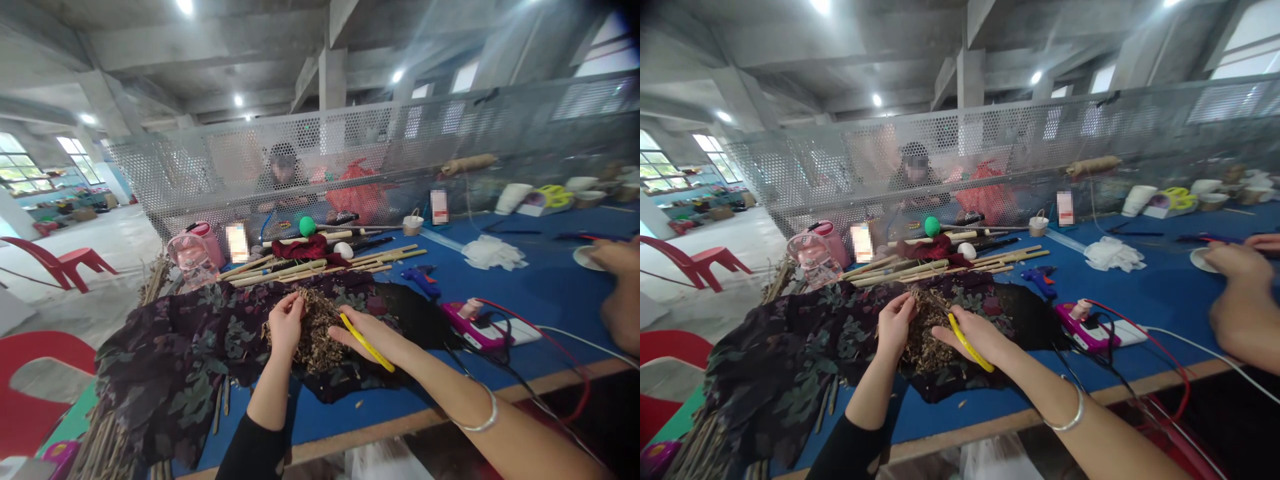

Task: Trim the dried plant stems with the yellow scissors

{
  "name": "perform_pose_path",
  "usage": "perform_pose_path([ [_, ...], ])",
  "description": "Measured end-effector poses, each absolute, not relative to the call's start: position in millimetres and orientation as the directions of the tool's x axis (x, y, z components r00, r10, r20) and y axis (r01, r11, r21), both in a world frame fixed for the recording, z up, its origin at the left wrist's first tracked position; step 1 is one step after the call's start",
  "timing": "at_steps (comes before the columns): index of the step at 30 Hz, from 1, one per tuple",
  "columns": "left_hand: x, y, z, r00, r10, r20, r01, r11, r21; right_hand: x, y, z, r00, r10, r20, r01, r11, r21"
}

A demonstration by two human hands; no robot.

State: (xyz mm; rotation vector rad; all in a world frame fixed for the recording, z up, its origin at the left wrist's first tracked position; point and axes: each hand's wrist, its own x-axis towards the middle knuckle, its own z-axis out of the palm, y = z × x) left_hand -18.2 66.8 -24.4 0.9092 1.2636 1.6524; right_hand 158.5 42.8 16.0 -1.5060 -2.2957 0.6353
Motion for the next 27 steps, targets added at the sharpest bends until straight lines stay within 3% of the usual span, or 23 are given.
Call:
perform_pose_path([
  [3, -15.5, 64.7, -20.8, -0.323, 0.946, 0.006, -0.3, -0.108, 0.948, 155.5, 41.5, 14.4, -0.418, 0.906, 0.057, 0.778, 0.39, -0.493],
  [10, -14.3, 61.2, -17.1, -0.232, 0.971, 0.066, -0.304, -0.137, 0.943, 151.0, 46.9, 7.7, -0.423, 0.898, 0.118, 0.75, 0.42, -0.511],
  [27, -12.1, 60.1, -15.2, -0.286, 0.951, 0.118, -0.135, -0.162, 0.977, 156.7, 52.6, -15.1, -0.359, 0.923, 0.14, 0.795, 0.381, -0.473],
])
